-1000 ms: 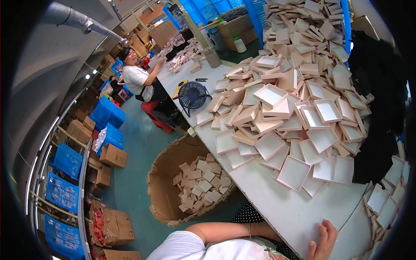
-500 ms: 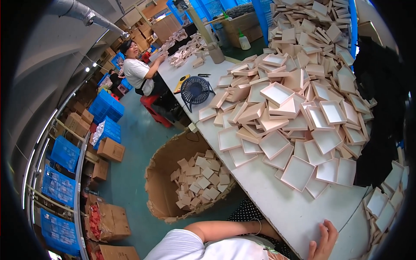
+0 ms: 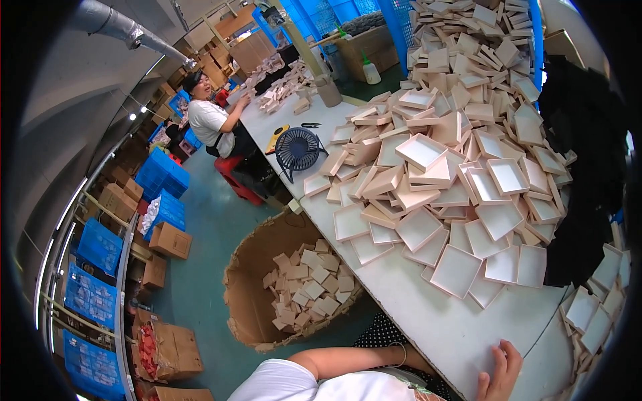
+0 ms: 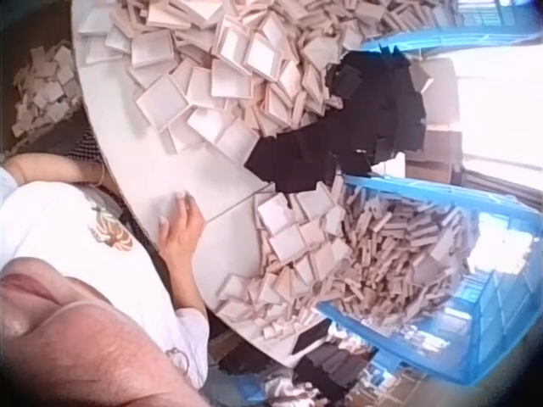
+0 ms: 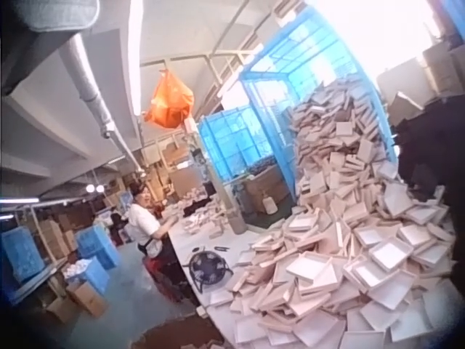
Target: Packing black foam inserts into cardboard boxes and stacking them.
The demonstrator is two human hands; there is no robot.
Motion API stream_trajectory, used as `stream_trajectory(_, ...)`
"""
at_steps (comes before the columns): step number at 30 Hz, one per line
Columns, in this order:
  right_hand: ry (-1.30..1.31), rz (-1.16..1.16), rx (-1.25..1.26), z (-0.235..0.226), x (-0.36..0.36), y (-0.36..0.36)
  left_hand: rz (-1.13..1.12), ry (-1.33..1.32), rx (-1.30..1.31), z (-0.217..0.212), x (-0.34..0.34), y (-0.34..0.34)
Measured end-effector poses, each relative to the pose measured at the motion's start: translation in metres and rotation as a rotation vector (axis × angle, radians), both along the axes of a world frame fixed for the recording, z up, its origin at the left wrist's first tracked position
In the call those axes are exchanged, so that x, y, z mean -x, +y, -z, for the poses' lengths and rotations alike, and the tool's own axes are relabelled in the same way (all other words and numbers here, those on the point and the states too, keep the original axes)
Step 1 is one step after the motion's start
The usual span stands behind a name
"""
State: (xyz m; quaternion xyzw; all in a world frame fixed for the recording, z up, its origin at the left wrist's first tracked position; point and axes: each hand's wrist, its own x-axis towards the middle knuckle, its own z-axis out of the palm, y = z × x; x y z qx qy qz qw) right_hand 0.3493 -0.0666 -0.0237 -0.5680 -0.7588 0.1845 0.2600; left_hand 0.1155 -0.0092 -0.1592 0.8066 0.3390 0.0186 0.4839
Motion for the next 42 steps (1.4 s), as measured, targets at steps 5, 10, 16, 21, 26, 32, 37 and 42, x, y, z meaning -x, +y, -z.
stream_trajectory(5, 0.011, -0.005, 0.009, 0.0, -0.001, 0.0, -0.013, -0.012, -0.003, 0.005, 0.001, 0.001)
stream_trajectory(10, 0.016, -0.007, 0.003, -0.005, 0.001, 0.001, -0.034, -0.03, 0.015, 0.007, 0.001, 0.001)
stream_trajectory(16, 0.014, -0.011, -0.007, -0.003, 0.0, 0.001, -0.051, -0.057, 0.026, 0.017, 0.0, -0.003)
stream_trajectory(21, 0.013, -0.011, -0.021, -0.001, 0.0, 0.0, -0.068, -0.077, 0.036, 0.022, 0.003, -0.006)
stream_trajectory(26, 0.006, -0.011, -0.023, 0.0, -0.001, 0.0, -0.079, -0.105, 0.048, 0.027, 0.004, -0.007)
stream_trajectory(32, -0.001, -0.007, -0.01, -0.001, 0.0, 0.002, -0.101, -0.138, 0.059, 0.036, 0.004, -0.011)
stream_trajectory(37, -0.01, -0.01, -0.013, 0.001, 0.001, 0.001, -0.132, -0.149, 0.056, 0.049, 0.002, -0.015)
stream_trajectory(42, 0.001, -0.01, -0.003, 0.0, 0.0, 0.001, -0.026, -0.112, 0.057, 0.047, 0.004, -0.011)
